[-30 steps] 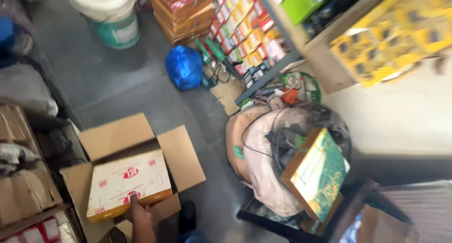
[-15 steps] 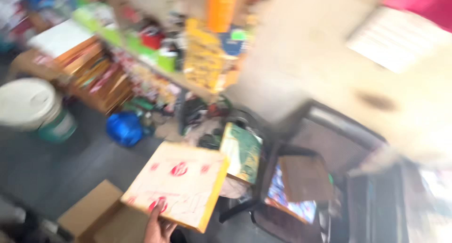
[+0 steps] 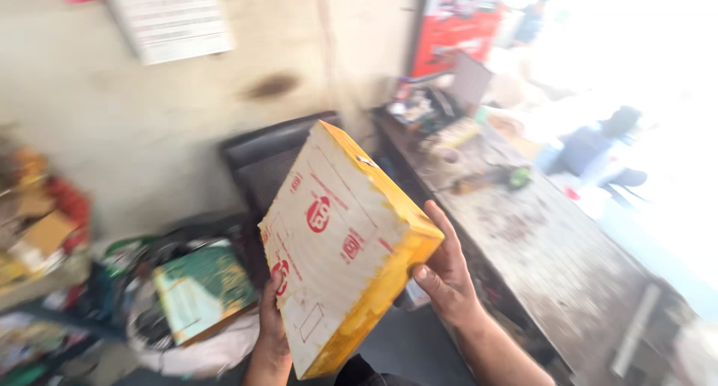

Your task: The person holds a wooden board steady on a tiled workbench with one hand and runs an angle grinder along its grooved surface with the other, working over the board's face and edges. They set the board on a chair, pick up a second board with a printed paper face, and continue grinding its surface and edges with the grinder.

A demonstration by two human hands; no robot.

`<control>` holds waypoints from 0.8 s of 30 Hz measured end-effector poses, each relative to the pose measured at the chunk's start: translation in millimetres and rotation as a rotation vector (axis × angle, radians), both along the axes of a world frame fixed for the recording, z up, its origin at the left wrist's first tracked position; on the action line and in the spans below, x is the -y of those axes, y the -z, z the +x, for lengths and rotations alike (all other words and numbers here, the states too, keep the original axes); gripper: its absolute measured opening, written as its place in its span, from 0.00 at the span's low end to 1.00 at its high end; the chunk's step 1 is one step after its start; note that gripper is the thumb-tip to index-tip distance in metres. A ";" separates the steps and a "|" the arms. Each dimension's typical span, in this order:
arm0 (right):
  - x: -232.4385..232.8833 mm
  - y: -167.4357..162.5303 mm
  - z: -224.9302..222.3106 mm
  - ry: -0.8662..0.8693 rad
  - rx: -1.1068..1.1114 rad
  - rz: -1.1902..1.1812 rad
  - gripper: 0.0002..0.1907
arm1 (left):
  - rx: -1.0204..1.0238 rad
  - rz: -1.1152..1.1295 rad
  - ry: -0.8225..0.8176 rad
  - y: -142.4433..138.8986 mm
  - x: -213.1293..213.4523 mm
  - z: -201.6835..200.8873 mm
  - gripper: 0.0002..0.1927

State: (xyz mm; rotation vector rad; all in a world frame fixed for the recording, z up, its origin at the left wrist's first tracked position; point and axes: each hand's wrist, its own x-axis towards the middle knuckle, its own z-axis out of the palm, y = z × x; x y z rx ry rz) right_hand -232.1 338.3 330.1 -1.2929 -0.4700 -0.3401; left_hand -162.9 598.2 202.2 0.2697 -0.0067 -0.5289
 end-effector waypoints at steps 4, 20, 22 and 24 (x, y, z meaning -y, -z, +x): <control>53.2 -6.6 -25.0 0.210 -0.046 0.003 0.46 | 0.024 0.148 0.144 -2.8 67.4 2.4 0.36; 126.5 -1.1 -26.2 0.810 -0.108 -0.052 0.47 | 0.004 0.184 0.739 -0.3 186.1 100.3 0.41; 126.7 -3.2 -18.5 0.857 -0.129 -0.017 0.46 | -0.008 0.201 0.763 -4.4 189.8 112.7 0.41; 129.1 -5.8 -9.2 0.869 -0.135 0.049 0.44 | -0.037 0.141 0.845 -10.1 194.2 125.4 0.41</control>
